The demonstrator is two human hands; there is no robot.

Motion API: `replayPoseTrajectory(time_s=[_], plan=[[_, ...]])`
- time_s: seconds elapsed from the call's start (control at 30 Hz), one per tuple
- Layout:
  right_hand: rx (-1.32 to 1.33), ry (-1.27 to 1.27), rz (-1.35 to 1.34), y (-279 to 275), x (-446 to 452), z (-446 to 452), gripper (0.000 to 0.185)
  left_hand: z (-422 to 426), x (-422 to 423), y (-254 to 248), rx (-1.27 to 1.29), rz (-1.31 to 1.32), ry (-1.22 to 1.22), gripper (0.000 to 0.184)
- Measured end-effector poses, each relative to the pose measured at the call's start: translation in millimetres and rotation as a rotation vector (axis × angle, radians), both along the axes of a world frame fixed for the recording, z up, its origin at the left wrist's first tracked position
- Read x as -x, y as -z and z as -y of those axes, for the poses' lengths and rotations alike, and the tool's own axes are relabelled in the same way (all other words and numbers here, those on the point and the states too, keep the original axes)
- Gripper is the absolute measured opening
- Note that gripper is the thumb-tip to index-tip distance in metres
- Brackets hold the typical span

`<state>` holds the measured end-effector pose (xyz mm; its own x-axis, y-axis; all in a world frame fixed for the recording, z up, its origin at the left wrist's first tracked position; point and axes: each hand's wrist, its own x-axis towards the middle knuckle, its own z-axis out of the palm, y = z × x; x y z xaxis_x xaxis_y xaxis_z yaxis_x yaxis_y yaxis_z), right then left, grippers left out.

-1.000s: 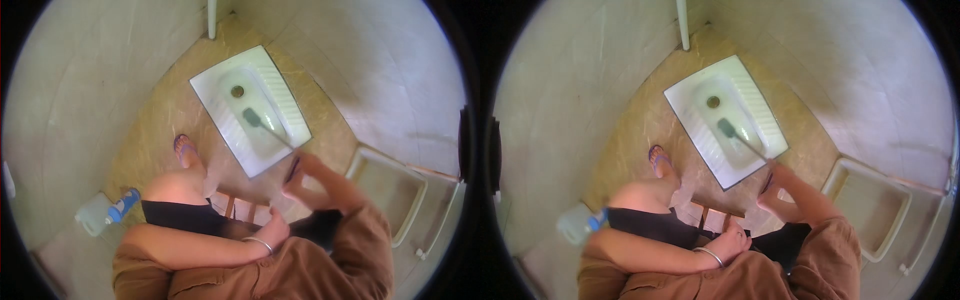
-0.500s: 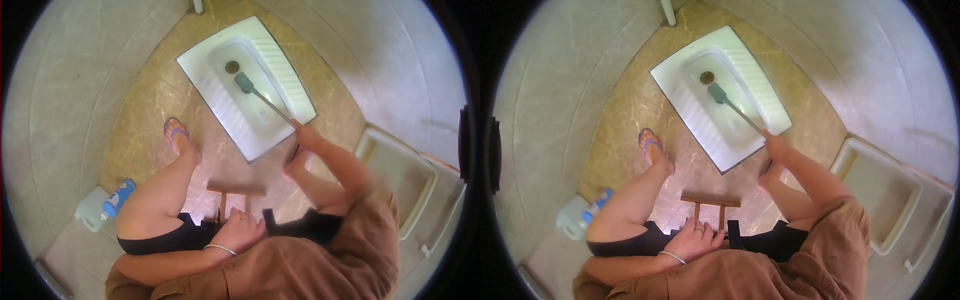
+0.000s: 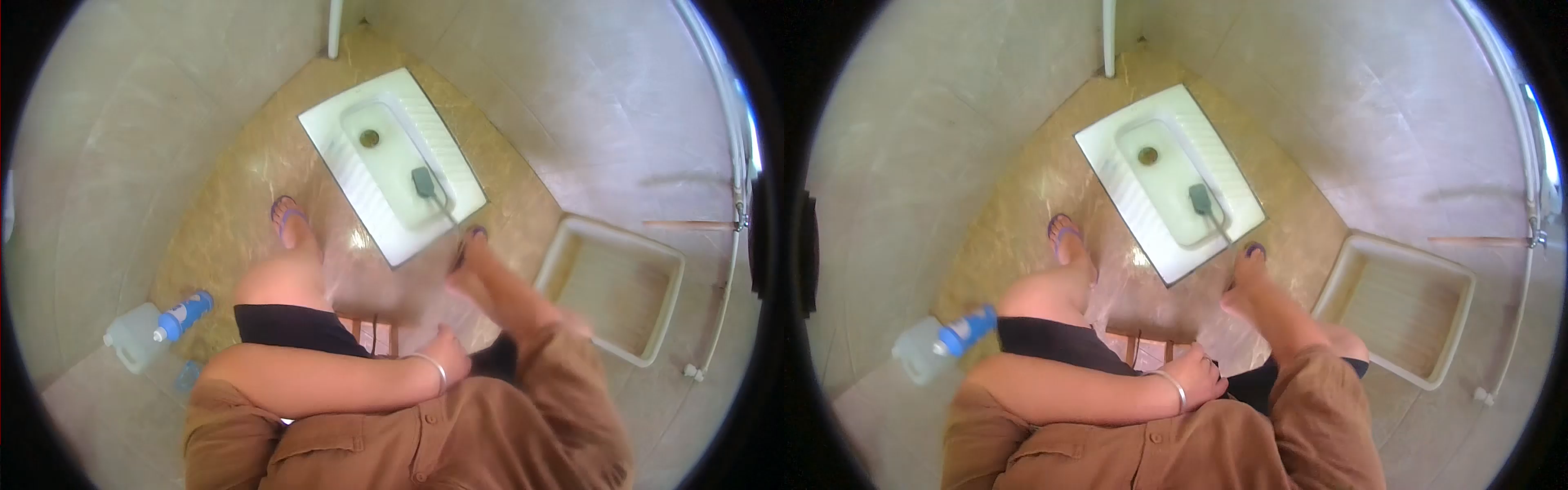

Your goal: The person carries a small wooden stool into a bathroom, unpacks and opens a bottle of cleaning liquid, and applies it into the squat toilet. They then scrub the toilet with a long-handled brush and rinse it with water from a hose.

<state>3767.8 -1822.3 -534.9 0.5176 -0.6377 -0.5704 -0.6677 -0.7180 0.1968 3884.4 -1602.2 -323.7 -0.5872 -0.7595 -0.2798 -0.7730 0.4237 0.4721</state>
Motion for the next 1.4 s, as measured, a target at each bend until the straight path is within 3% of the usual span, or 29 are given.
replayPoseTrajectory(time_s=[0.07, 0.23, 0.43, 0.5, 0.57, 0.63, 0.7, 0.73, 0.8, 0.87, 0.93, 1.0, 1.1, 1.2, 1.27, 1.33, 1.37, 1.4], plan=[[0.319, -0.338, -0.043, 1.5, -1.2, -34.7, 0.04, 4.8, 6.1, 21.2, -0.076, 0.047, 0.02, 0.024], [-0.212, 0.035, -0.008, -10.8, 10.1, 31.8, 0.036, 17.4, -22.1, 10.3, -0.22, 0.108, 0.015, 0.029], [-0.44, 0.264, 0.167, -61.9, 37.0, -6.1, 0.032, 7.1, -21.1, 16.9, -0.209, 0.153, 0.064, 0.036], [-0.58, 0.664, 0.149, -128.5, 23.4, -52.8, 0.037, -1.8, -11.6, 31.0, -0.283, 0.134, 0.066, 0.038], [-0.678, 0.614, 0.198, -153.7, 41.9, -80.4, 0.042, -18.1, 18.5, 73.0, -0.395, 0.08, 0.043, 0.038], [-0.591, 0.223, 0.317, -109.7, 97.7, -98.2, 0.045, -39.2, 63.5, 111.2, -0.446, 0.054, -0.045, 0.039], [-0.485, -0.078, 0.544, -67.0, 110.3, -101.1, 0.048, -41.8, 62.5, 91.6, -0.305, 0.1, 0.001, 0.038], [-0.425, -0.183, 0.712, -53.4, 91.2, -100.6, 0.049, -31.5, 35.0, 38.3, -0.154, 0.151, 0.106, 0.037], [-0.327, -0.282, 0.616, -40.0, 55.8, -96.4, 0.051, -26.7, 18.6, 7.4, 0.065, 0.248, 0.243, 0.033], [-0.345, -0.156, 0.195, -67.6, -20.1, -94.2, 0.052, -18.4, 9.5, 3.3, -0.108, 0.198, 0.255, 0.031], [-0.402, -0.031, 0.068, -85.6, -59.3, -89.3, 0.053, -11.5, -0.6, 0.9, -0.172, 0.171, 0.24, 0.03], [-0.42, 0.007, 0.133, -77.6, -56.0, -86.7, 0.052, -15.1, -12.6, 3.3, -0.144, 0.158, 0.238, 0.029], [-0.385, -0.18, 0.404, -77.0, 24.6, -81.8, 0.052, -35.7, -6.6, 11.7, -0.001, 0.212, 0.087, 0.028], [-0.369, -0.169, 0.395, -65.4, 35.2, -81.6, 0.053, -40.4, -3.0, 12.8, 0.027, 0.107, 0.052, 0.029], [-0.192, -0.291, 0.296, -48.4, 5.1, -81.1, 0.056, -37.2, 0.3, 12.9, 0.049, 0.105, 0.078, 0.028], [-0.23, -0.161, 0.206, -43.8, -74.7, -78.6, 0.056, -29.1, 6.6, 9.4, 0.027, 0.145, 0.146, 0.028], [-0.38, 0.052, 0.197, -49.7, -108.0, -73.5, 0.055, -24.7, 5.0, 8.4, 0.016, 0.166, 0.169, 0.028], [-0.379, 0.034, 0.179, -65.1, -116.7, -73.0, 0.056, -22.0, -4.0, 4.3, 0.031, 0.09, 0.169, 0.028]])
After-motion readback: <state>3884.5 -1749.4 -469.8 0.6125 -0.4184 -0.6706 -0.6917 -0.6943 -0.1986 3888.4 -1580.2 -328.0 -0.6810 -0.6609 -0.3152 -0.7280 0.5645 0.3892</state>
